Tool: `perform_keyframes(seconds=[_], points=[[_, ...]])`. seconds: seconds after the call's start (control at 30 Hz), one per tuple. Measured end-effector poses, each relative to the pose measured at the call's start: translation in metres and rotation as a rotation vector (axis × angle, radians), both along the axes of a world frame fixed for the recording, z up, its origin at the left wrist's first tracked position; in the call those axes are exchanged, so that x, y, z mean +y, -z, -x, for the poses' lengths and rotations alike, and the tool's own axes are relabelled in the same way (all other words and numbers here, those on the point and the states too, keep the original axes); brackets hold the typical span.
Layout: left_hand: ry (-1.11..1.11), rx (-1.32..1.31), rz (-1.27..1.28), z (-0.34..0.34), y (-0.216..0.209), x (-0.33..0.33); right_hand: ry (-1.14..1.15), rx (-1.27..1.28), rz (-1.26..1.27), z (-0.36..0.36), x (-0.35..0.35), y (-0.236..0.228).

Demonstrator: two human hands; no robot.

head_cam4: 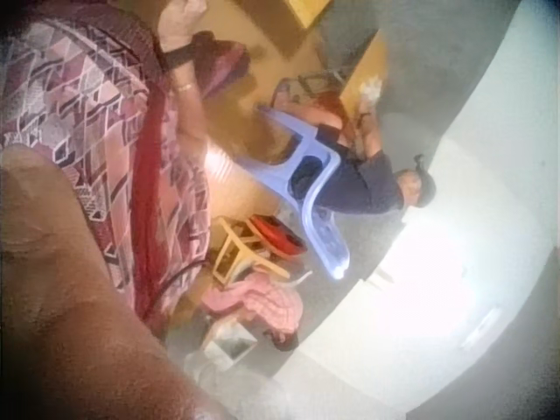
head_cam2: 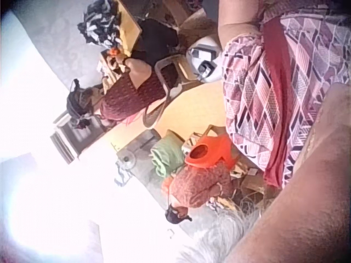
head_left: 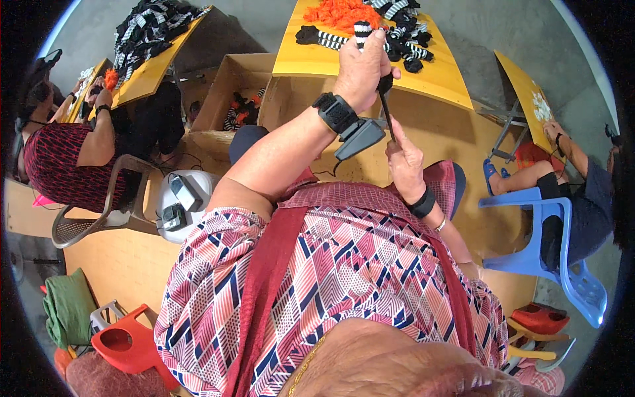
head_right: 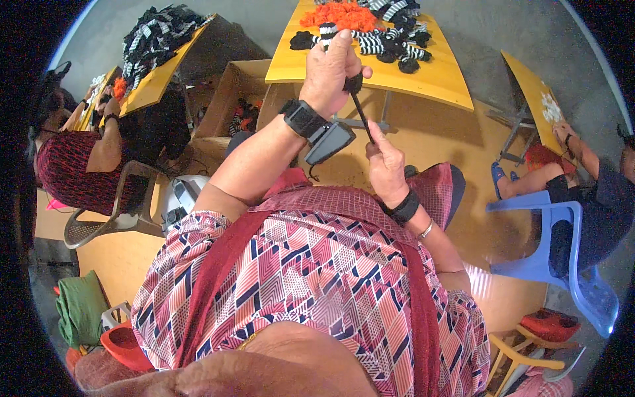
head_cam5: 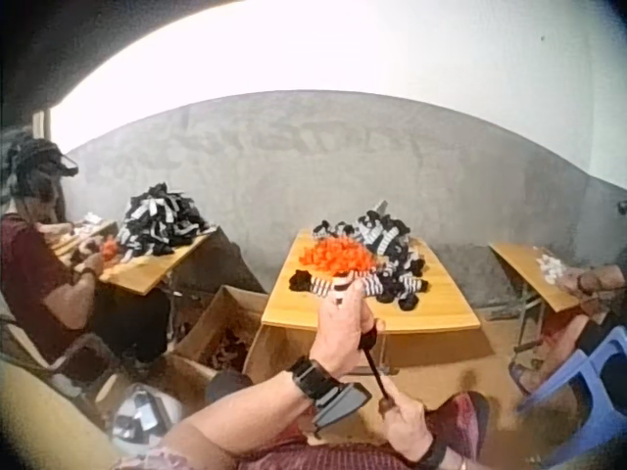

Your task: The person sits at a table and turns striped socks inside out by hand. They use a thin black stick to push the sock fabric further and smooth the interior surface. The person handles multiple socks one by one, placing the finished items on the table.

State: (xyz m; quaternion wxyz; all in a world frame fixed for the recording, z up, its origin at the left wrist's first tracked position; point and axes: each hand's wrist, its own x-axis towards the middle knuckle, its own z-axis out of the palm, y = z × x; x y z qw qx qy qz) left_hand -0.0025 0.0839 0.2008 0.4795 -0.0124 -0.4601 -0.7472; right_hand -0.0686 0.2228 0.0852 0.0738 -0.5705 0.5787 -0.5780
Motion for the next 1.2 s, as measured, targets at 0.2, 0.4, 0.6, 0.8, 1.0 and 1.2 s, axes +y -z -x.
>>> perform_keyframes(seconds=[0.2, 0.4, 0.6, 0.8, 1.0, 1.2], points=[[0.010, 0.024, 0.013, 0.001, 0.005, 0.001, -0.154, -0.409, -0.063, -0.013, 0.003, -0.010], [0.042, 0.036, 0.003, 0.004, 0.005, 0.002, -0.121, -0.414, -0.050, -0.018, -0.006, -0.026], [0.079, 0.060, -0.063, 0.007, 0.016, -0.009, -0.080, -0.472, -0.134, -0.008, -0.013, -0.027], [0.125, -0.228, 0.035, -0.006, 0.017, -0.060, 0.097, 0.239, 0.050, 0.025, -0.026, -0.018], [0.166, -0.124, -0.095, 0.000, -0.012, -0.051, -0.253, -0.758, -0.334, -0.010, -0.007, -0.023], [0.273, -0.145, -0.104, -0.004, -0.019, -0.007, -0.386, -0.924, -0.310, -0.029, 0.015, -0.029]])
